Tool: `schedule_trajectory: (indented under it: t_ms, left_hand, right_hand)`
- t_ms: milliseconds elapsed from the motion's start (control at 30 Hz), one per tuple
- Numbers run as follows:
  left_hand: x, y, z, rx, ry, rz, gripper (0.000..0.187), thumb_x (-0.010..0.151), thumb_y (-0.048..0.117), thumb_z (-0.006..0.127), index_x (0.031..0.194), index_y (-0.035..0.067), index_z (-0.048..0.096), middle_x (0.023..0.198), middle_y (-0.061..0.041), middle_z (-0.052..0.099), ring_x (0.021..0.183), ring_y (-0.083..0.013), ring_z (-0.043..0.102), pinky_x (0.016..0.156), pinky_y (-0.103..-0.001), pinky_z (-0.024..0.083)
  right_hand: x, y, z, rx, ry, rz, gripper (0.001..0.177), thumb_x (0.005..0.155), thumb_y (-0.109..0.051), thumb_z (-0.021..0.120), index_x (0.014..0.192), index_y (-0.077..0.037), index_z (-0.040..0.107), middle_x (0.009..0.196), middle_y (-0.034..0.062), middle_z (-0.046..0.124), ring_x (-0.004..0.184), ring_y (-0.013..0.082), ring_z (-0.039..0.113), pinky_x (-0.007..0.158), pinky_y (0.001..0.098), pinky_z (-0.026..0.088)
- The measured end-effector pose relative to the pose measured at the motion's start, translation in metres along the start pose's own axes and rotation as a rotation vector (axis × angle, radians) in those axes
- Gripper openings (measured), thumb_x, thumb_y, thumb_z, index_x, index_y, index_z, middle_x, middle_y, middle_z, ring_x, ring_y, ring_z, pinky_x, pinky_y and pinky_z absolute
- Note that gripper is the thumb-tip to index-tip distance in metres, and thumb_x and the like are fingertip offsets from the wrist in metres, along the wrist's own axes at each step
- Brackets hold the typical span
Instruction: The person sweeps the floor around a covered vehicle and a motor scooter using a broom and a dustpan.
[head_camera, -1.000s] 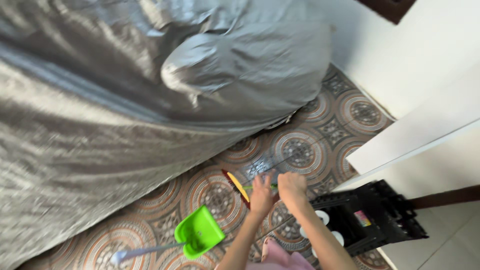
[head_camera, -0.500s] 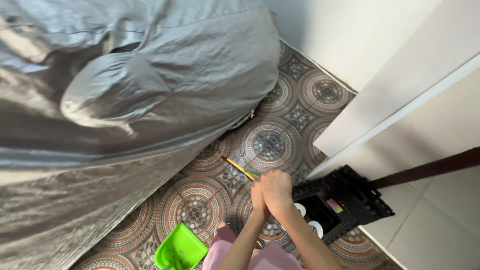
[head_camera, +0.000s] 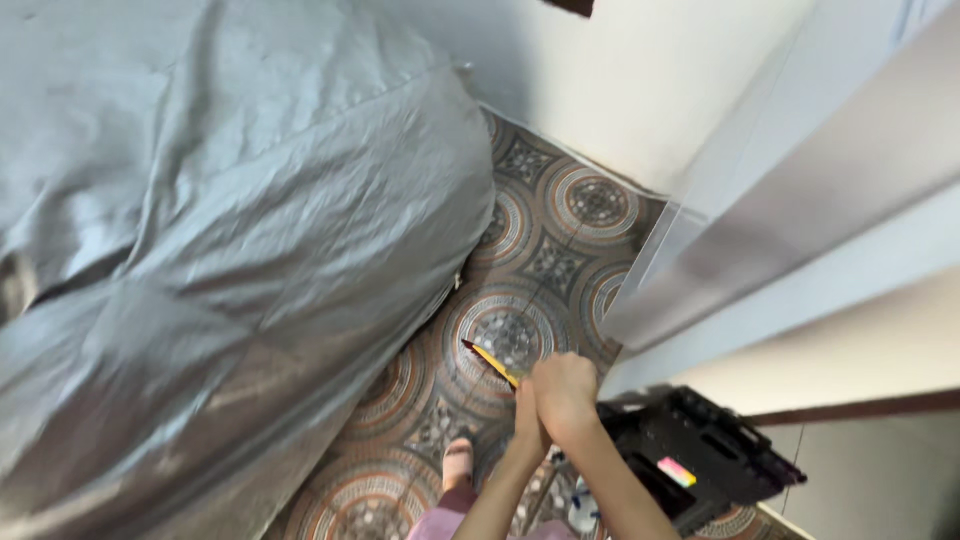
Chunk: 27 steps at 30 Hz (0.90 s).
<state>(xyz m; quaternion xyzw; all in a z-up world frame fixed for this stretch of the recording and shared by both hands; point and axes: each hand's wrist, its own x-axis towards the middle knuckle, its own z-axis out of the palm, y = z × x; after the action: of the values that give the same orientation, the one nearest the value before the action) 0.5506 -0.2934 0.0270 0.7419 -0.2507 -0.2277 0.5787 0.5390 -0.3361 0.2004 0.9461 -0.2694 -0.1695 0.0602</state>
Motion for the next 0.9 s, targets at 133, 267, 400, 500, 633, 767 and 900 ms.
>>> schedule_trajectory:
  t_ms: [133, 267, 400, 500, 633, 767, 900]
  left_hand:
    - [0.048, 0.02, -0.004, 0.178, -0.15, 0.099, 0.02, 0.09, 0.022, 0.065, 0.094, 0.004, 0.075, 0.099, -0.017, 0.074, 0.097, -0.0342, 0.069, 0.082, -0.048, 0.051]
    - [0.082, 0.054, -0.007, 0.224, -0.203, 0.215, 0.02, 0.09, 0.023, 0.065, 0.095, 0.004, 0.069, 0.104, -0.018, 0.068, 0.105, -0.0399, 0.059, 0.092, -0.05, 0.044]
    - [0.125, 0.073, 0.001, 0.235, -0.275, 0.335, 0.02, 0.09, 0.021, 0.06, 0.095, 0.005, 0.07, 0.102, -0.016, 0.065, 0.107, -0.0353, 0.059, 0.094, -0.048, 0.039]
    - [0.168, 0.07, 0.015, 0.271, -0.25, 0.415, 0.019, 0.089, 0.02, 0.062, 0.093, 0.002, 0.069, 0.106, -0.018, 0.064, 0.109, -0.0367, 0.058, 0.092, -0.047, 0.039]
    - [0.228, 0.068, 0.032, 0.322, -0.303, 0.437, 0.019, 0.089, 0.022, 0.061, 0.091, 0.004, 0.069, 0.105, -0.015, 0.065, 0.109, -0.0347, 0.057, 0.089, -0.048, 0.04]
    - [0.284, 0.084, 0.056, 0.312, -0.298, 0.447, 0.021, 0.088, 0.024, 0.062, 0.094, 0.006, 0.072, 0.105, -0.014, 0.067, 0.113, -0.0331, 0.059, 0.086, -0.048, 0.04]
    - [0.33, 0.104, 0.064, 0.234, -0.253, 0.391, 0.024, 0.088, 0.024, 0.064, 0.097, 0.003, 0.069, 0.111, -0.017, 0.065, 0.113, -0.036, 0.057, 0.093, -0.048, 0.042]
  right_hand:
    - [0.046, 0.013, -0.005, 0.05, 0.045, 0.092, 0.018, 0.088, -0.021, 0.064, 0.084, -0.016, 0.081, 0.087, 0.0086, 0.078, 0.082, 0.0272, 0.077, 0.065, 0.0397, 0.061]
    - [0.066, 0.027, -0.015, 0.064, 0.044, 0.179, 0.016, 0.089, -0.016, 0.062, 0.084, -0.016, 0.077, 0.082, 0.009, 0.078, 0.077, 0.0265, 0.078, 0.062, 0.039, 0.061]
    - [0.096, 0.044, -0.021, 0.07, 0.148, 0.225, 0.013, 0.085, -0.016, 0.062, 0.09, -0.01, 0.073, 0.076, 0.0087, 0.076, 0.068, 0.0258, 0.077, 0.057, 0.0391, 0.061]
    - [0.13, 0.06, -0.017, 0.074, 0.165, 0.25, 0.016, 0.084, -0.016, 0.062, 0.096, -0.008, 0.071, 0.073, 0.0092, 0.076, 0.066, 0.0263, 0.076, 0.054, 0.0395, 0.06]
    - [0.188, 0.081, -0.005, 0.11, 0.188, 0.3, 0.014, 0.089, -0.018, 0.059, 0.093, -0.009, 0.069, 0.076, 0.0082, 0.076, 0.069, 0.0249, 0.076, 0.056, 0.0393, 0.06]
    - [0.244, 0.113, -0.011, 0.08, 0.265, 0.296, 0.016, 0.087, -0.018, 0.059, 0.095, -0.007, 0.068, 0.078, 0.0093, 0.076, 0.068, 0.0228, 0.077, 0.053, 0.0373, 0.06]
    - [0.286, 0.139, -0.029, 0.095, 0.254, 0.29, 0.015, 0.09, -0.018, 0.059, 0.094, -0.006, 0.068, 0.077, 0.0096, 0.076, 0.067, 0.0233, 0.077, 0.053, 0.0365, 0.061]
